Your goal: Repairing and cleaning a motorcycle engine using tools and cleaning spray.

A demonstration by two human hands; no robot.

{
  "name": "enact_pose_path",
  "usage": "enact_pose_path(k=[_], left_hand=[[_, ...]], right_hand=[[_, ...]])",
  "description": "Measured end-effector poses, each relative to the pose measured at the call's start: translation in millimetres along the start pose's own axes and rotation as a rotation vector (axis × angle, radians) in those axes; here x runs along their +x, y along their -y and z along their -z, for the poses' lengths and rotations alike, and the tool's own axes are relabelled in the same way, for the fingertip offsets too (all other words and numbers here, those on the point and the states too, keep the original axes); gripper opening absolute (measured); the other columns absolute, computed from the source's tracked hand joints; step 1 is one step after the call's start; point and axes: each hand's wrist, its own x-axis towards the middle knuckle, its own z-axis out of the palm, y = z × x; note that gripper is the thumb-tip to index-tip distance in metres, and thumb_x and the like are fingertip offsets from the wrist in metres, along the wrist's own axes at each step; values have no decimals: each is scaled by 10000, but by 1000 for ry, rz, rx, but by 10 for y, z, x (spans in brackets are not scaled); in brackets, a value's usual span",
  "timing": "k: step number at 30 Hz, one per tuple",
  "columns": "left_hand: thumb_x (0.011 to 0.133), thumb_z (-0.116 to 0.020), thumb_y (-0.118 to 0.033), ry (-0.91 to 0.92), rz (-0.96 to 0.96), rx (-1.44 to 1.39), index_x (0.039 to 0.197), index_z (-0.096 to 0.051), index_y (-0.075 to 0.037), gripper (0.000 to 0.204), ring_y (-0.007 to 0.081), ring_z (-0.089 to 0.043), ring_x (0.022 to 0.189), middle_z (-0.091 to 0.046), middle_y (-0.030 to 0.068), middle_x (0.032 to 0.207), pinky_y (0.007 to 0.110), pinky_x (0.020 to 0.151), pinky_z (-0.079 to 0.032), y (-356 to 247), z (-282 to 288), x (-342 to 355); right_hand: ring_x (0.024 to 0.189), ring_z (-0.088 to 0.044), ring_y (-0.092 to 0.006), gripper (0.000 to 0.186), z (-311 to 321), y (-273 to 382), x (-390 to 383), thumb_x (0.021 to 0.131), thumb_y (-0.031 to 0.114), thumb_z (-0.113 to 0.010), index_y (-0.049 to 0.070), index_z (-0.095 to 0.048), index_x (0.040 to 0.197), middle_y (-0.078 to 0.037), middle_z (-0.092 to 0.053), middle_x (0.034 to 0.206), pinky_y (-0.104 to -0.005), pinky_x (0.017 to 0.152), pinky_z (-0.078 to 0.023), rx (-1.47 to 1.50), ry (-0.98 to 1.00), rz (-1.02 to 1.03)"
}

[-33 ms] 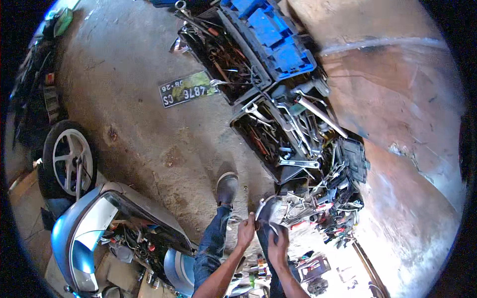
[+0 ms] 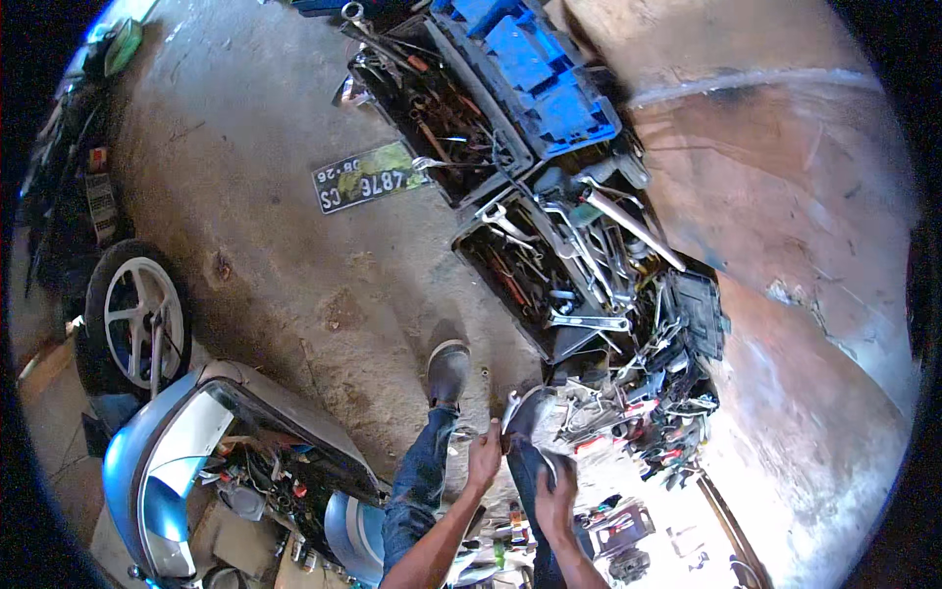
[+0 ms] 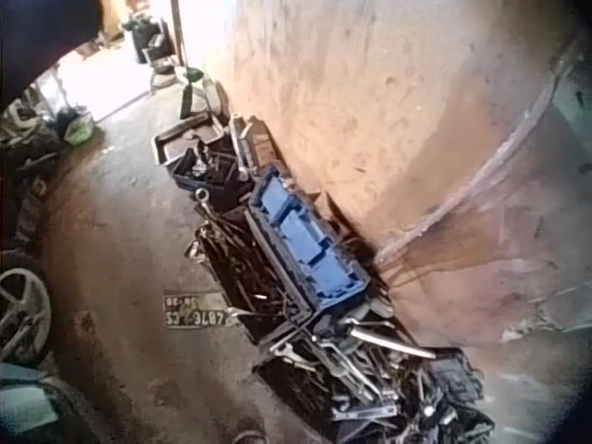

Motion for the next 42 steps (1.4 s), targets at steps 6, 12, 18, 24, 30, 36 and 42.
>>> enact_pose_path(k=[6, 12, 18, 24, 30, 36, 42], left_hand=[[976, -488, -596, -40, 108, -138, 619, -575, -95, 621, 97, -412, 502, -494, -10, 560, 305, 491, -327, -116, -107, -92], [997, -500, -509, -10, 132, -164, 775, -601, -111, 467, 90, -446, 586, -526, -16, 669, 293, 549, -359, -54, -240, -167], [1006, -488, -457, 164, 19, -184, 749, -583, -102, 447, 114, -419, 567, -460, -13, 624, 299, 572, -357, 357, -106, 67], [1008, -449, -439, 152, 54, -273, 690, -434, -163, 421, 102, -324, 500, -358, -49, 578, 301, 500, -281, 269, -301, -84], [1008, -436, -527, 296, 183, -227, 751, -403, -197, 419, 93, -298, 482, -296, -68, 601, 280, 466, -267, 321, -269, -149], [1008, -416, -575, 245, 107, -172, 730, -390, -199, 468, 77, -225, 474, -270, -75, 606, 283, 454, -181, 339, -442, -260], [1026, -415, -523, 261, 112, -53, 744, -410, -185, 441, 96, -260, 459, -289, -55, 581, 296, 447, -217, 635, 15, -265]], right_hand=[[1125, -500, -388, 286, 796, -912, -1106, 815, 95, -655, 51, -669, 1098, -190, -552, 1125, -525, 989, -391, -481, -17, 13], [980, -545, -447, 323, 639, -1537, -1596, 832, 143, -683, -15, -592, 1099, -251, -529, 1063, -502, 850, -459, -215, 1, -219], [981, -553, -457, 338, 670, -1233, -1470, 807, 113, -705, -15, -589, 1097, -260, -543, 1061, -520, 864, -465, -206, 51, -350], [1022, -545, -422, 434, 653, -1530, -1579, 840, 167, -677, 6, -568, 1228, -229, -551, 1078, -513, 875, -458, -177, 73, -319], [1167, -497, -437, 492, 511, -1801, -1790, 820, 162, -690, 13, -546, 1266, -248, -545, 1231, -523, 1040, -386, -45, 115, -327], [1219, -451, -459, 586, 397, -1964, -1932, 770, 217, -750, 26, -533, 1279, -260, -518, 1267, -513, 1071, -362, 53, 98, -344], [1164, -496, -485, 469, 358, -1530, -1920, 809, 216, -728, 30, -577, 1212, -294, -514, 1273, -510, 996, -429, 165, 37, -439]])
